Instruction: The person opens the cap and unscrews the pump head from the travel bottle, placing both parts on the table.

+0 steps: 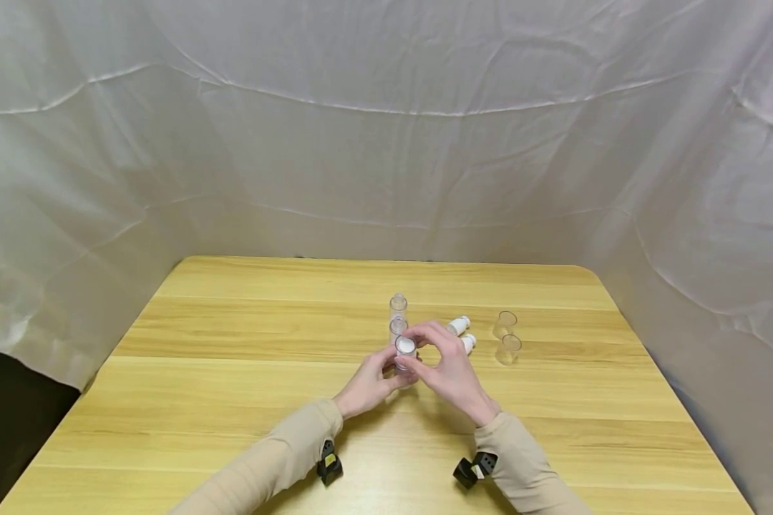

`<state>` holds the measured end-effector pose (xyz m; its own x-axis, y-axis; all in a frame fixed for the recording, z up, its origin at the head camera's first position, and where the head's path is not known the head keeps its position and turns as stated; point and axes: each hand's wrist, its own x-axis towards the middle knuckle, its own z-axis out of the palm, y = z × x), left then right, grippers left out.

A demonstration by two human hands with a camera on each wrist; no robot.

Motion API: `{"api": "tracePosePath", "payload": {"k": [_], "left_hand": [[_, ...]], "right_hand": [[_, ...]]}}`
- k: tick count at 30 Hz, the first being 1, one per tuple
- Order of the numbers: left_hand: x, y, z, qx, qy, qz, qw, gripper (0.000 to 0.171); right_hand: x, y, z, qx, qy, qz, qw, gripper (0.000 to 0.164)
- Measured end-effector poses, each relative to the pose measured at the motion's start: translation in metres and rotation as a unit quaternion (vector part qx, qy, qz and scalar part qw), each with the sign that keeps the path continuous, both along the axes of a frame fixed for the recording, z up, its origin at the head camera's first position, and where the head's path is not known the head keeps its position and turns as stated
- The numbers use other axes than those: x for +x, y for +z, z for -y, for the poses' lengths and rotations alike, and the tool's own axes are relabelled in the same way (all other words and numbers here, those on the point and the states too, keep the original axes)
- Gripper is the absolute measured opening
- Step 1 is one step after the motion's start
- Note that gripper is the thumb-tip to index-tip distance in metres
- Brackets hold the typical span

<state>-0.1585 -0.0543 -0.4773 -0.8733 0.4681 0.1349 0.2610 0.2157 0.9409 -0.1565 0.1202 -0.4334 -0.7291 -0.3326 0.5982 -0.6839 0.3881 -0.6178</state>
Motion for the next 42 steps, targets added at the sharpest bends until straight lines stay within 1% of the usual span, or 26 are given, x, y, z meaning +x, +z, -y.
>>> {"api": "tracePosePath", "payload": {"k": [6,10,12,14,17,19,22,25,28,30,32,37,42], "left_hand": [[0.0,0.001,0.0,0.001,-0.002,-0.005,1.0,0.051],[0.0,0.001,-0.001,-0.001,0.001,0.005,1.0,0.052],[0.0,0.001,-0.001,-0.002,0.001,0.009,1.0,0.052],[0.0,0.001,-0.001,-0.003,0.002,0.014,0.9999,0.053],[0.0,0.001,-0.001,-0.001,0.002,0.021,0.9998,0.052],[0.0,0.001,-0.001,0.001,0.002,0.026,0.9997,0.053],[-0.001,0.0,-0.002,0.001,-0.002,0.025,0.9997,0.049],[-0.002,-0.001,-0.003,0.0,-0.005,0.018,0.9998,0.045],[-0.002,-0.001,-0.003,0.001,-0.005,0.019,0.9998,0.045],[-0.002,0.0,-0.003,0.001,-0.006,0.02,0.9998,0.045],[-0.002,0.0,-0.002,0.004,-0.008,0.018,0.9998,0.046],[-0.002,0.001,-0.002,0.004,-0.015,0.016,0.9998,0.048],[-0.002,0.0,-0.001,-0.001,-0.015,0.012,0.9998,0.048]], "right_hand": [[0.002,0.002,-0.001,-0.001,0.002,0.0,1.0,0.037],[0.003,0.005,-0.002,-0.008,0.002,-0.006,1.0,0.038],[0.003,0.007,-0.003,-0.023,0.004,-0.012,1.0,0.037],[0.003,0.01,-0.005,-0.051,0.013,-0.021,0.998,0.037],[0.003,0.015,-0.008,-0.1,0.032,-0.033,0.994,0.038],[0.004,0.02,-0.012,-0.124,0.04,-0.04,0.991,0.039],[0.006,0.023,-0.022,-0.13,0.03,-0.042,0.99,0.042],[0.007,0.022,-0.039,-0.11,0.005,-0.031,0.993,0.041],[0.007,0.019,-0.057,-0.072,-0.033,-0.031,0.996,0.041],[0.006,0.017,-0.069,-0.045,-0.059,-0.036,0.997,0.042],[0.006,0.015,-0.08,-0.022,-0.083,-0.041,0.995,0.043],[0.006,0.013,-0.102,0.035,-0.129,-0.027,0.991,0.043],[0.007,0.014,-0.116,0.086,-0.167,0.008,0.982,0.04]]}}
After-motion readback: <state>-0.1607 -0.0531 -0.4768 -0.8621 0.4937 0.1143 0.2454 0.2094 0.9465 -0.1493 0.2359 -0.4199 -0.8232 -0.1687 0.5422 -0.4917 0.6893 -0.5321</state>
